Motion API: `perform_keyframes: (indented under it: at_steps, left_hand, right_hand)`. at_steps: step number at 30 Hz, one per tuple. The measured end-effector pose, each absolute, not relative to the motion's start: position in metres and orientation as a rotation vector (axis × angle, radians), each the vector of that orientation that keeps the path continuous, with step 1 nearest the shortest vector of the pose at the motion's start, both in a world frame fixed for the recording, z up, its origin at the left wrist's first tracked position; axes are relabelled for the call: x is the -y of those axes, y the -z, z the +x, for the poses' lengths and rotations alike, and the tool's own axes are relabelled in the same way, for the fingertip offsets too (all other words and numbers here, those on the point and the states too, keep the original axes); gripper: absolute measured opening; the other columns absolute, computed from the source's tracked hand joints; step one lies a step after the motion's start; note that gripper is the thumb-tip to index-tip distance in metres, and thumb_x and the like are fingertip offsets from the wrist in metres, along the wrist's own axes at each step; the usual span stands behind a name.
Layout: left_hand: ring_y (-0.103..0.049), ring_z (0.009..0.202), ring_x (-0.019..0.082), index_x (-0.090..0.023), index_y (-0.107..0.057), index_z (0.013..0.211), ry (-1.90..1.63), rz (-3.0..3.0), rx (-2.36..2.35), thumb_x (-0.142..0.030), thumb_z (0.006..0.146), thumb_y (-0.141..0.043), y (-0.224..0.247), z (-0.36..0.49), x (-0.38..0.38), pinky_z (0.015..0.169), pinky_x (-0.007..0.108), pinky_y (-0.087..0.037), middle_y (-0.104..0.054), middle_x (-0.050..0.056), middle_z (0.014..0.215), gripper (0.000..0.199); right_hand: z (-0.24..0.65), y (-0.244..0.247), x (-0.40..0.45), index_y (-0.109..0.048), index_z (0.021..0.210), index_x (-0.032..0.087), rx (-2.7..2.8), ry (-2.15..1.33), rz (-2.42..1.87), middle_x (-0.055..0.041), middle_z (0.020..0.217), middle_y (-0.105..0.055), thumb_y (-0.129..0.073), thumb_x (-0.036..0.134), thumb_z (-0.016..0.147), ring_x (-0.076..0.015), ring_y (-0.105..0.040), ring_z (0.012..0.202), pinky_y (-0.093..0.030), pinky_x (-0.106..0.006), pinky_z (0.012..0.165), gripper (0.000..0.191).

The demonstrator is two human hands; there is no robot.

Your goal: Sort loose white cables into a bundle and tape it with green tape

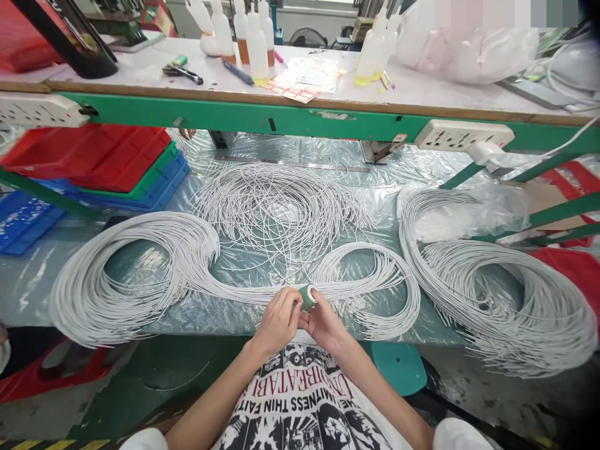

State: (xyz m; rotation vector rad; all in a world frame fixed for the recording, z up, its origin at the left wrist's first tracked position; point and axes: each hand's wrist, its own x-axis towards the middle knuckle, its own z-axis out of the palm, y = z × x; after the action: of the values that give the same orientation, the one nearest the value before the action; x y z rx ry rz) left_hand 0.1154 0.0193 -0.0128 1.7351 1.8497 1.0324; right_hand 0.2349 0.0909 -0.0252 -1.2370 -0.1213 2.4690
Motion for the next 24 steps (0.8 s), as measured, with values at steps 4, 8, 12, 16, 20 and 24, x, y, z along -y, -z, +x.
perform_keyframes:
  at_steps: [4,8,12,16,20,24]
  left_hand:
    - [-0.054,0.110,0.022,-0.021,-0.050,0.115,-1.041,1.692,-1.841,-0.024,0.095,-0.044,0.015,0.111,-0.016,0.092,0.039,-0.047,-0.059,0.010,0.114,0.022]
    - [-0.055,0.115,0.023,-0.024,-0.054,0.122,-1.064,1.675,-1.858,-0.027,0.094,-0.048,0.029,0.115,-0.011,0.094,0.040,-0.049,-0.061,0.010,0.120,0.029]
    - [-0.061,0.101,0.020,-0.022,-0.064,0.097,-1.117,1.579,-1.944,-0.021,0.094,-0.045,0.045,0.122,-0.005,0.087,0.036,-0.051,-0.068,0.006,0.103,0.019]
    - [-0.063,0.090,0.018,-0.021,-0.062,0.096,-0.978,1.491,-1.881,-0.023,0.095,-0.044,0.049,0.116,-0.001,0.080,0.032,-0.050,-0.069,0.004,0.096,0.018]
    - [-0.063,0.084,0.017,-0.023,-0.062,0.096,-0.728,1.540,-1.712,-0.028,0.096,-0.040,0.049,0.101,0.000,0.074,0.029,-0.047,-0.069,0.003,0.093,0.022]
    - [-0.062,0.082,0.018,-0.024,-0.060,0.096,-0.641,1.545,-1.737,-0.029,0.096,-0.040,0.053,0.089,-0.006,0.074,0.029,-0.044,-0.069,0.002,0.091,0.020]
  right_hand:
    - [0.237,0.030,-0.089,-0.055,0.092,0.017,0.034,-2.530,-1.203,0.0003,0.072,-0.063,-0.070,0.036,0.081,-0.0135,-0.063,0.061,-0.053,-0.027,0.063,0.027]
    - [0.238,0.039,-0.078,-0.055,0.091,0.018,-0.060,-2.544,-1.217,0.0006,0.068,-0.061,-0.067,0.038,0.083,-0.0136,-0.061,0.060,-0.052,-0.027,0.065,0.025]
    - [0.241,0.055,-0.063,-0.056,0.085,0.016,-0.118,-2.662,-1.212,-0.0038,0.067,-0.061,-0.055,0.052,0.086,-0.0168,-0.062,0.062,-0.051,-0.029,0.063,0.036]
    - [0.248,0.078,-0.056,-0.058,0.086,0.015,0.130,-2.736,-1.223,-0.0048,0.074,-0.064,-0.063,0.040,0.077,-0.0191,-0.064,0.071,-0.052,-0.030,0.063,0.027]
    - [0.253,0.100,-0.063,-0.061,0.092,0.017,0.714,-2.582,-1.215,-0.0015,0.078,-0.067,-0.070,0.016,0.060,-0.0164,-0.063,0.068,-0.053,-0.026,0.056,0.033]
    - [0.253,0.118,-0.075,-0.064,0.088,0.014,0.892,-2.591,-1.308,-0.0040,0.075,-0.068,-0.063,0.012,0.060,-0.0175,-0.065,0.062,-0.052,-0.023,0.048,0.028]
